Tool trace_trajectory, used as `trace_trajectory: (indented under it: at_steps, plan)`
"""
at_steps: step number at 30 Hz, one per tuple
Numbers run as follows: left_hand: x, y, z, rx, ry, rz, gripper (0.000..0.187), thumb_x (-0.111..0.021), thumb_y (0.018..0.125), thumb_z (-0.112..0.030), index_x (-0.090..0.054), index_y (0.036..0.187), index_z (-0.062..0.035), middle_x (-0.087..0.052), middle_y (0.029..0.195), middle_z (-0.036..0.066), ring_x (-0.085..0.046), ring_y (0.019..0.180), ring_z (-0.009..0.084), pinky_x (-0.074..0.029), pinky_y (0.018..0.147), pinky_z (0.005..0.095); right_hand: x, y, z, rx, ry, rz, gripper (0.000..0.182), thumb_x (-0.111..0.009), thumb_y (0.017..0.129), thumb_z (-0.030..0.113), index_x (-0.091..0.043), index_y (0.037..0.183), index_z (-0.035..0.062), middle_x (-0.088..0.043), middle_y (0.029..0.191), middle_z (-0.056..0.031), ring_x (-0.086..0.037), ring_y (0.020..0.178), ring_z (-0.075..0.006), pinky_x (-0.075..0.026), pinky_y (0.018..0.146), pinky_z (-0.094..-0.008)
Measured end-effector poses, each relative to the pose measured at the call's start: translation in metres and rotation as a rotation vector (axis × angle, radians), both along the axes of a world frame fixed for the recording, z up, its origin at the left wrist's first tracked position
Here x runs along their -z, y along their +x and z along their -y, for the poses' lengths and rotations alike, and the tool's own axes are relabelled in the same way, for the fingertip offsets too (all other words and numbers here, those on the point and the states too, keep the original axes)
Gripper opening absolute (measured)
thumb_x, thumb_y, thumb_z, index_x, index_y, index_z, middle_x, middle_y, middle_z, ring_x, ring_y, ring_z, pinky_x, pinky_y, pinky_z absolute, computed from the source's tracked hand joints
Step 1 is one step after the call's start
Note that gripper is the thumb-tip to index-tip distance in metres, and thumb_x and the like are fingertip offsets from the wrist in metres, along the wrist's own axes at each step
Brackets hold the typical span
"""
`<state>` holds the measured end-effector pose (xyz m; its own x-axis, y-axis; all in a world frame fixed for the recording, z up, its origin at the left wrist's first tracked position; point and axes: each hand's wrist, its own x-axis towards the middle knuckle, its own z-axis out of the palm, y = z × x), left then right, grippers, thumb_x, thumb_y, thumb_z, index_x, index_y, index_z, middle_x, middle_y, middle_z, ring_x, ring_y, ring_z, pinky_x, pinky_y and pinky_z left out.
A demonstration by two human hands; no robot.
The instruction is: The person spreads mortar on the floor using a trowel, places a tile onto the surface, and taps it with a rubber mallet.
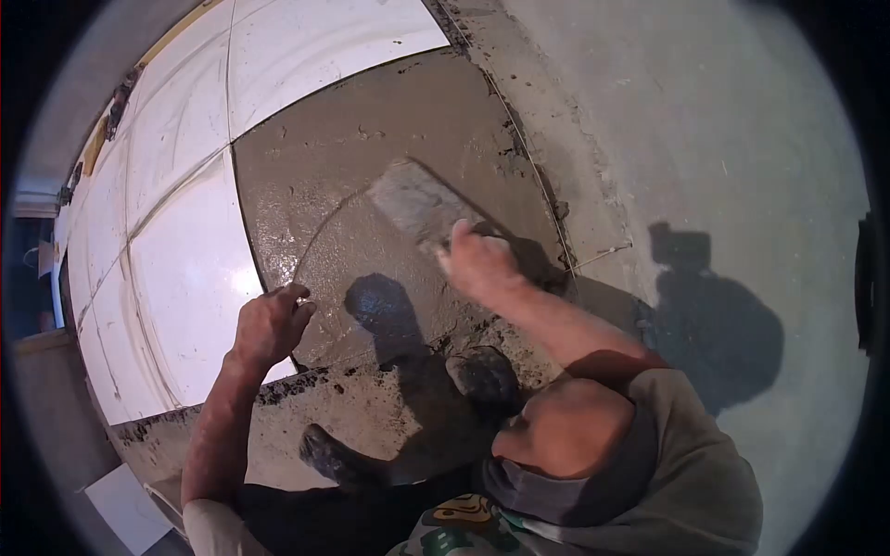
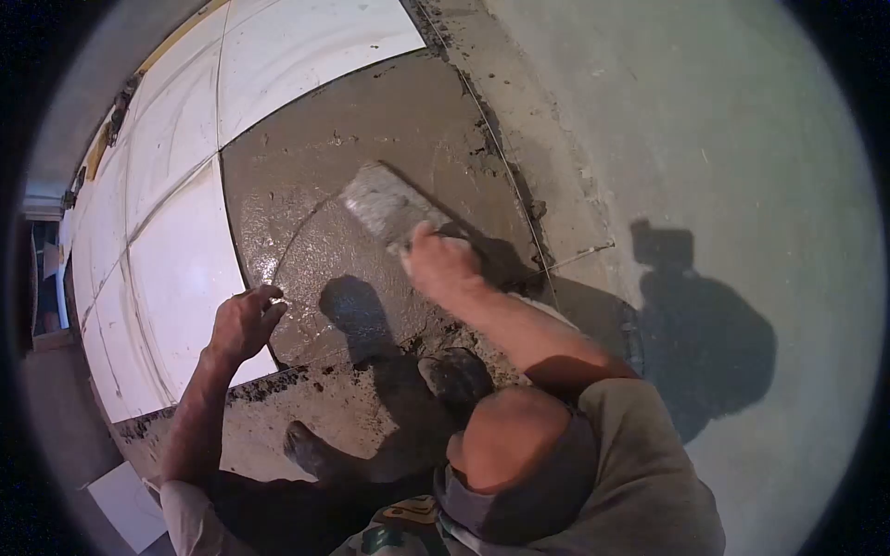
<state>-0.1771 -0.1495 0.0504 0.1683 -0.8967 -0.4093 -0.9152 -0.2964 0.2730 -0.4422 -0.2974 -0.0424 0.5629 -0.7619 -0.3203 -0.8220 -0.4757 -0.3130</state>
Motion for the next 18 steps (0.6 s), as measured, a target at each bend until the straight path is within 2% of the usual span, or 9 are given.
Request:
trace_trajectory:
  at_steps: [2, 5, 7, 10, 12, 14, 15, 17, 18]
  plan:
    - [0.0, 0.0, 0.007, 0.062, -0.045, 0.0, 0.029, -0.063, 0.089, -0.026, -0.065, 0.107, -0.0032, -0.07, 0.09, 0.019, -0.069, 0.081, 0.0349, -0.054, 0.073, 0.042, 0.003, -0.024, 0.008, 0.119, -0.008, -0.04, 0.046, -0.053, 0.095, 0.041, -0.045, 0.104, -0.0031, -0.067, 0.079, -0.0222, -0.068, 0.076, -0.0397, -0.054, 0.067, -0.0486]
    - [-0.001, 0.005, 0.01, 0.03, -0.072, -0.038, 0.028, -0.063, 0.089, -0.026, -0.065, 0.107, -0.0036, -0.07, 0.087, 0.019, -0.069, 0.08, 0.0345, -0.054, 0.072, 0.0423, -0.006, -0.059, 0.015, 0.251, -0.026, -0.079, 0.046, -0.053, 0.095, 0.041, -0.045, 0.104, -0.0036, -0.066, 0.082, -0.0246, -0.066, 0.08, -0.0431, -0.052, 0.071, -0.0515]
    - [0.001, 0.007, 0.003, 0.021, -0.057, -0.016, 0.026, -0.064, 0.088, -0.024, -0.066, 0.106, -0.0046, -0.07, 0.087, 0.018, -0.069, 0.08, 0.0347, -0.054, 0.072, 0.0429, -0.002, -0.079, 0.02, 0.272, -0.11, -0.094, 0.046, -0.053, 0.095, 0.041, -0.044, 0.104, -0.0037, -0.065, 0.081, -0.0258, -0.065, 0.079, -0.0449, -0.051, 0.072, -0.0529]
    - [0.002, 0.011, -0.014, 0.005, 0.019, 0.003, 0.029, -0.062, 0.09, -0.028, -0.065, 0.108, -0.0057, -0.07, 0.093, 0.018, -0.068, 0.086, 0.0337, -0.054, 0.078, 0.0428, -0.024, -0.099, 0.031, 0.301, -0.063, -0.133, 0.048, -0.054, 0.094, 0.04, -0.046, 0.108, -0.0053, -0.065, 0.086, -0.0287, -0.064, 0.084, -0.0465, -0.051, 0.075, -0.0523]
    - [0.006, 0.017, -0.03, -0.028, 0.027, -0.005, 0.031, -0.062, 0.089, -0.029, -0.065, 0.109, -0.0053, -0.07, 0.095, 0.018, -0.068, 0.086, 0.0349, -0.054, 0.076, 0.0429, -0.044, -0.101, 0.034, 0.322, -0.117, -0.081, 0.05, -0.057, 0.093, 0.039, -0.048, 0.113, -0.0058, -0.064, 0.093, -0.0296, -0.063, 0.09, -0.0469, -0.05, 0.079, -0.0512]
    - [0.009, 0.023, -0.042, -0.043, 0.026, -0.005, 0.031, -0.062, 0.089, -0.029, -0.066, 0.108, -0.0046, -0.07, 0.096, 0.019, -0.068, 0.085, 0.0361, -0.055, 0.074, 0.0433, -0.065, -0.085, 0.056, 0.302, -0.06, -0.011, 0.05, -0.059, 0.092, 0.039, -0.049, 0.116, -0.0046, -0.064, 0.095, -0.0284, -0.062, 0.093, -0.0462, -0.049, 0.08, -0.0507]
    - [0.013, 0.026, -0.049, -0.048, -0.012, 0.008, 0.026, -0.064, 0.087, -0.025, -0.066, 0.102, -0.0039, -0.07, 0.091, 0.018, -0.069, 0.08, 0.0347, -0.054, 0.072, 0.0421, -0.072, -0.076, 0.071, 0.295, -0.007, 0.058, 0.051, -0.061, 0.091, 0.038, -0.049, 0.118, -0.0033, -0.064, 0.097, -0.0272, -0.061, 0.095, -0.0456, -0.049, 0.082, -0.0501]
    - [0.009, 0.025, -0.055, -0.069, 0.013, 0.0, 0.028, -0.063, 0.088, -0.027, -0.066, 0.104, -0.0039, -0.07, 0.093, 0.018, -0.069, 0.081, 0.0354, -0.055, 0.072, 0.0428, -0.075, -0.051, 0.1, 0.152, -0.031, 0.257, 0.048, -0.065, 0.088, 0.034, -0.049, 0.115, -0.0016, -0.065, 0.099, -0.0235, -0.061, 0.094, -0.045, -0.048, 0.081, -0.0505]
    - [0.006, 0.026, -0.058, -0.085, 0.028, -0.008, 0.03, -0.061, 0.089, -0.028, -0.066, 0.106, -0.004, -0.07, 0.095, 0.019, -0.068, 0.082, 0.036, -0.055, 0.073, 0.0435, -0.078, -0.034, 0.112, 0.139, -0.028, 0.264, 0.048, -0.065, 0.088, 0.034, -0.049, 0.115, -0.0016, -0.065, 0.099, -0.0235, -0.061, 0.094, -0.045, -0.048, 0.081, -0.0505]
